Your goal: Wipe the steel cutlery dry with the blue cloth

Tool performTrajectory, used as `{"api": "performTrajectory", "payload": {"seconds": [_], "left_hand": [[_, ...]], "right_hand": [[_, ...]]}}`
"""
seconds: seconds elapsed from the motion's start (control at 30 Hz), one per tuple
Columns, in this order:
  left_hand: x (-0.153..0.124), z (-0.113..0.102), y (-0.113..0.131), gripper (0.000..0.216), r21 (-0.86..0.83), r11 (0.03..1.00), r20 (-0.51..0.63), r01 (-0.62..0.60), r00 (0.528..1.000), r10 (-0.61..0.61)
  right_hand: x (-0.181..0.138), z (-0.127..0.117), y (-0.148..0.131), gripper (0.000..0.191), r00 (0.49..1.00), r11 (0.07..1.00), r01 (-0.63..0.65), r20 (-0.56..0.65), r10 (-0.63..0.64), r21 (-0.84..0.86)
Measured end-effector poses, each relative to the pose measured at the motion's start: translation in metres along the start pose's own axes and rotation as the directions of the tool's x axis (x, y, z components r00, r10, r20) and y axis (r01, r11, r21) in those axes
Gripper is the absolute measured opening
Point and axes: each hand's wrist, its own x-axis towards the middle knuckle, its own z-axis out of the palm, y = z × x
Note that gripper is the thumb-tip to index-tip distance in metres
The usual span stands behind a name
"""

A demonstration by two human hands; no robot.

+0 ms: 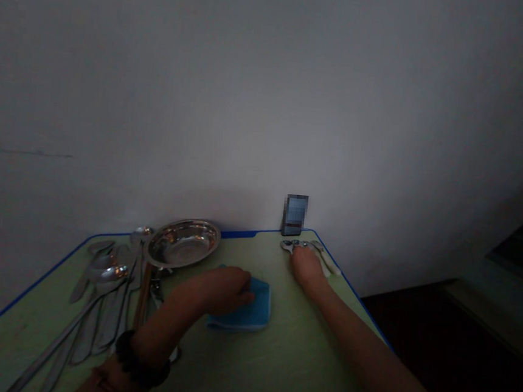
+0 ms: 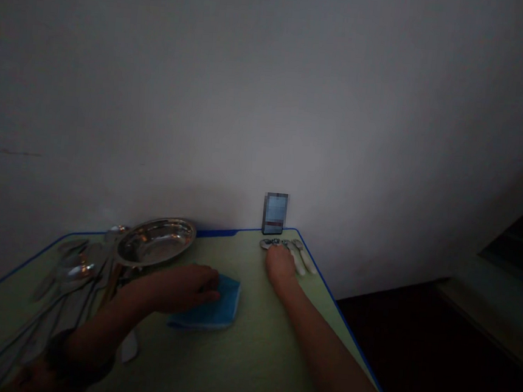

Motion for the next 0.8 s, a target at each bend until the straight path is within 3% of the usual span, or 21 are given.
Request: {"api": "performTrajectory", "payload": {"seconds": [0.23,0.37,0.47,0.6,0.7,0.8], "left_hand": [[0.001,0.002,-0.003,0.025,0.015,1.0,-0.144,-0.015,0.989,0.017],[-0.011,0.007,-0.014,0.022,0.051,0.998,-0.321,0.038,0.947,-0.02],[-0.04,0.014,-0.032,0.022,0.056,0.987,-0.45,0.148,0.887,-0.107],[-0.09,0.027,-0.061,0.028,0.021,0.928,-0.587,0.372,0.756,-0.29],[-0.112,0.037,-0.076,0.028,0.015,0.876,-0.621,0.481,0.692,-0.369],[-0.117,0.045,-0.084,0.037,-0.007,0.807,-0.649,0.591,0.611,-0.453]], "right_hand": [[-0.039,-0.007,-0.032,0.034,0.996,0.991,0.062,-0.071,-0.054,0.121],[-0.065,0.0,-0.059,0.03,0.94,0.813,0.327,-0.251,-0.229,0.483],[-0.083,0.01,-0.073,0.031,0.893,0.746,0.438,-0.341,-0.295,0.502],[-0.096,0.022,-0.078,0.039,0.805,0.677,0.592,-0.272,-0.528,0.436],[-0.095,0.027,-0.079,0.056,0.791,0.687,0.608,-0.227,-0.568,0.399],[-0.091,0.03,-0.084,0.055,0.804,0.72,0.593,-0.223,-0.551,0.361]]}}
